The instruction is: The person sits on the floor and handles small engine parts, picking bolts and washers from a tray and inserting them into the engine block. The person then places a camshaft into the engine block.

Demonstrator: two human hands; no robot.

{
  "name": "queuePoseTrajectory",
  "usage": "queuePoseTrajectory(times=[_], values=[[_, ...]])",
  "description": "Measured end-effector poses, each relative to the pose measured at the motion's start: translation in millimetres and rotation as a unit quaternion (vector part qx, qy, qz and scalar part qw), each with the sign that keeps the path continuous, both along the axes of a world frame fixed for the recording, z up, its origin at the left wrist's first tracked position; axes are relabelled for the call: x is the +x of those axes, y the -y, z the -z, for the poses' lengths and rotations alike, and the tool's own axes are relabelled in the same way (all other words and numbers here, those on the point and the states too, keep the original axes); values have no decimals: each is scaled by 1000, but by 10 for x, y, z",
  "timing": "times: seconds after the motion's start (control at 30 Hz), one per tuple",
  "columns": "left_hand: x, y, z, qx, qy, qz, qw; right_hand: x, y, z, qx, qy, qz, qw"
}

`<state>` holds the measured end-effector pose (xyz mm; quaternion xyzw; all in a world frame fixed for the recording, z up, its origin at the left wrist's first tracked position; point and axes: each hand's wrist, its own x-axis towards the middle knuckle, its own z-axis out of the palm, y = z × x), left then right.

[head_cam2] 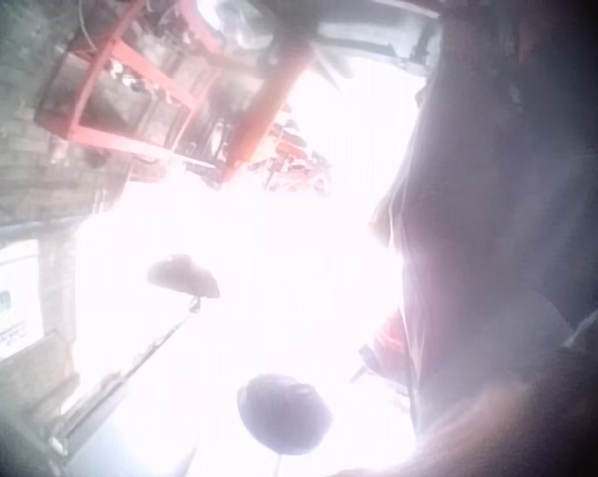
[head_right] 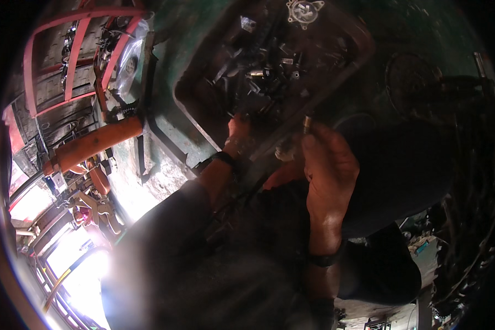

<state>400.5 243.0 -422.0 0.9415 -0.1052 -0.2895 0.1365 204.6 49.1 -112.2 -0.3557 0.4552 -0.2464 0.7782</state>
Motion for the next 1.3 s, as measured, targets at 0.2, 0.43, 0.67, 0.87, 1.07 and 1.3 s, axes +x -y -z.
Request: queuePoseTrajectory(times=[0.2, 0.43, 0.67, 0.87, 1.07, 1.3], values=[[296, -34, 9, -36, 15, 53, 998, 9, -13, 1, 8, 5, 3, 1000], [523, -12, -52, 78, -22, 71, 994, 5, -18, 24, 0, 33, -8, 999], [598, 63, -417, 180, -17, 78, 980, 13, -24, 77, -30, 10, -18, 999], [949, 8, -309, 157, 35, 91, 983, 8, -13, 68, -5, 34, -12, 999], [911, 5, -238, 94, 13, 132, 987, 22, -21, 58, -9, 26, -6, 1000], [828, -79, 34, 36, 19, 62, 997, 25, -26, 74, -12, 31, -7, 999]])
